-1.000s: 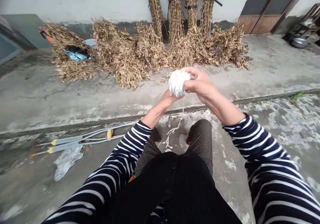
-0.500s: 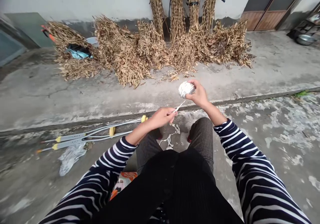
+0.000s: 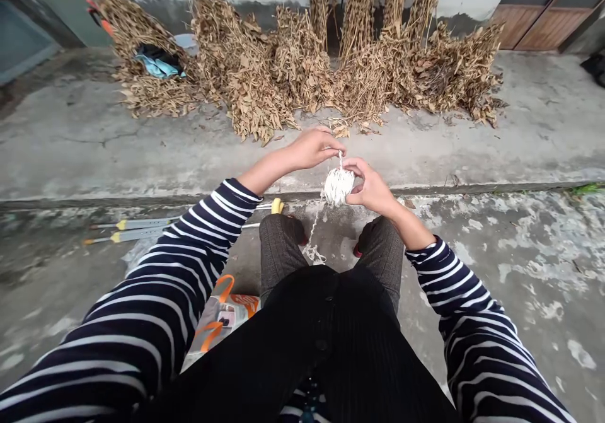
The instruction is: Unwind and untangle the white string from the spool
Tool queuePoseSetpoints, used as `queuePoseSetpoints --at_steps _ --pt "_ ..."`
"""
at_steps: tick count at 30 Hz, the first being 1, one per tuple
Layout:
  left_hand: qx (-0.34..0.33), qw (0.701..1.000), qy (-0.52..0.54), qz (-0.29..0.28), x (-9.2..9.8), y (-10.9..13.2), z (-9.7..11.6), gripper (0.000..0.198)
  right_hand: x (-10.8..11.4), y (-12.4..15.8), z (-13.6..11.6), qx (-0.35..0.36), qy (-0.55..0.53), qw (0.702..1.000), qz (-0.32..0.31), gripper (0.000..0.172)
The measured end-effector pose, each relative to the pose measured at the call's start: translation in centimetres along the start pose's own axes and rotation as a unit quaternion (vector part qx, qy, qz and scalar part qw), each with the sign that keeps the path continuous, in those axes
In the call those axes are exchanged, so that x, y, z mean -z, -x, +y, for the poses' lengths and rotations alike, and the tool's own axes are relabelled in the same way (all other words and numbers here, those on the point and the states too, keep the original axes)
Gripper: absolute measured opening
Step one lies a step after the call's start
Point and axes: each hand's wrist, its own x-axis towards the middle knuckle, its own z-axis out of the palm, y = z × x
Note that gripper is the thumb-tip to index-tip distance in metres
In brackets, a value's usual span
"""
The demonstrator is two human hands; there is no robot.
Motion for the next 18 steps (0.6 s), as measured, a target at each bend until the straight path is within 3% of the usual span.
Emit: queuePoseSetpoints --at_steps 3,6,11,18 --pt "0.023 0.994 0.023 -0.107 -1.4 0.1 -2.0 0.012 -0.4 1.4 -1.9 -0.010 -0.079 0.997 0.000 0.086" --pt "0.105 0.984 0.084 -0.113 -3.9 2.1 -4.3 0.018 -0.4 2.4 -3.3 0.003 -0.097 0.994 0.052 0.093" --pt "0.201 0.970 0.110 -0.088 -8.0 5.5 -6.8 0.021 0.3 2.6 -3.7 -0.022 -0.134 0.984 0.115 0.068" --pt "0.215 0.959 0.160 -0.098 -7.5 6.4 -7.5 0.017 0.9 2.0 -3.5 -0.007 -0.122 0.981 0.148 0.062"
